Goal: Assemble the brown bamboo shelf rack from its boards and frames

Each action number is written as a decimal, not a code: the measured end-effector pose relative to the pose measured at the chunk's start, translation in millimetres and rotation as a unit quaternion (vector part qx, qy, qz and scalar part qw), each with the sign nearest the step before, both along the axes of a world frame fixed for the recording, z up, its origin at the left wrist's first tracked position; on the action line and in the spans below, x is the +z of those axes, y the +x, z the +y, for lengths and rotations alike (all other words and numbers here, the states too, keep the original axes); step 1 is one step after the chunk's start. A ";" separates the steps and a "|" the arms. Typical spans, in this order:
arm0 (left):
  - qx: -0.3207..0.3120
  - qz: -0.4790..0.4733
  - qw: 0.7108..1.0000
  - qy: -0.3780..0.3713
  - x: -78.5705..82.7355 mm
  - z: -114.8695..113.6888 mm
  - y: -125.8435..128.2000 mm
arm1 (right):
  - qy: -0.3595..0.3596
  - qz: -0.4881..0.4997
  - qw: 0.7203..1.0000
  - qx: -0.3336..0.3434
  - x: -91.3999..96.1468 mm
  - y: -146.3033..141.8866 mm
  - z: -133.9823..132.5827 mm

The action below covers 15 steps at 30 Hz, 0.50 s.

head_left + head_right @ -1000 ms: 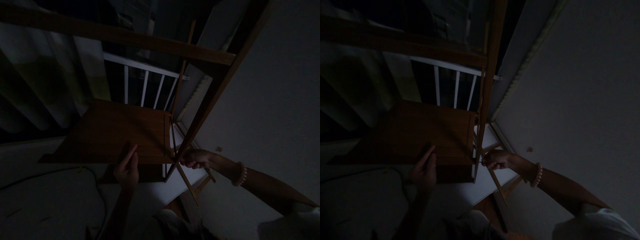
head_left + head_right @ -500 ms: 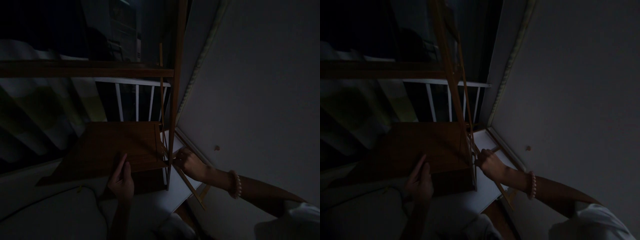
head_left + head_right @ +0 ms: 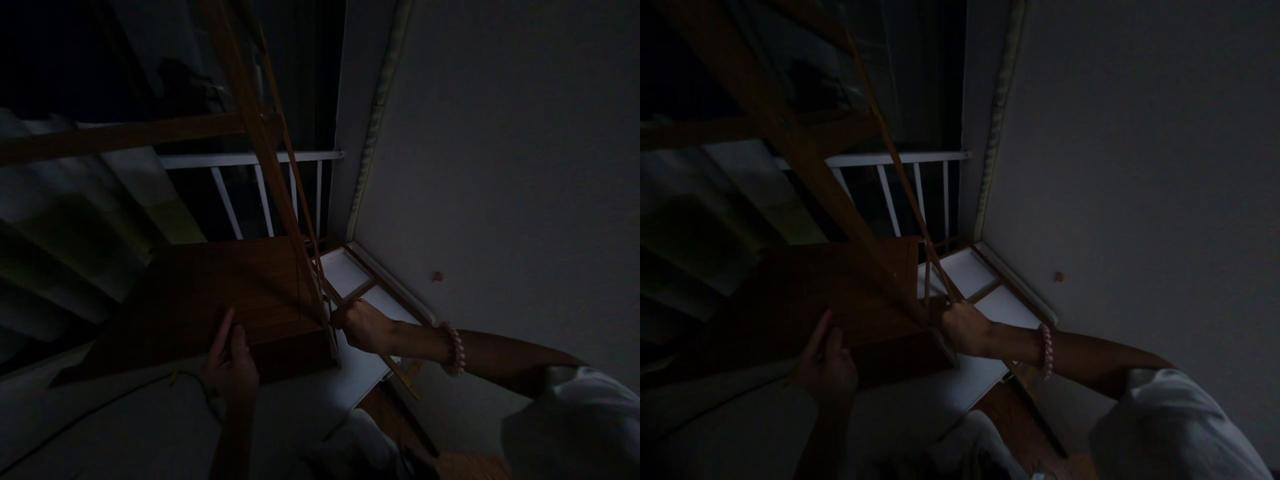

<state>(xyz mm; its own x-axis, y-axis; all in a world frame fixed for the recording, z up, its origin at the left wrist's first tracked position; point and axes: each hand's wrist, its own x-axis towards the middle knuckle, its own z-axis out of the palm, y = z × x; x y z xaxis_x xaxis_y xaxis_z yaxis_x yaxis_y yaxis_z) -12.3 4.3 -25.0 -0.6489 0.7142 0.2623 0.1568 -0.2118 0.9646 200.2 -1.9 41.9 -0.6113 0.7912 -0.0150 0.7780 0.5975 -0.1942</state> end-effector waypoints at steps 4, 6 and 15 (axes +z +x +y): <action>0.010 0.003 1.000 -0.023 1.7 -1.0 0.3 | -0.105 0.057 0.992 -0.033 16.9 -4.6 8.4; 0.013 0.007 1.000 -0.026 1.9 -1.9 0.5 | -0.182 0.082 0.979 -0.041 23.6 -6.7 15.9; 0.017 -0.005 0.999 -0.039 7.8 -5.6 4.8 | -0.551 0.102 0.820 -0.121 23.6 -8.7 47.6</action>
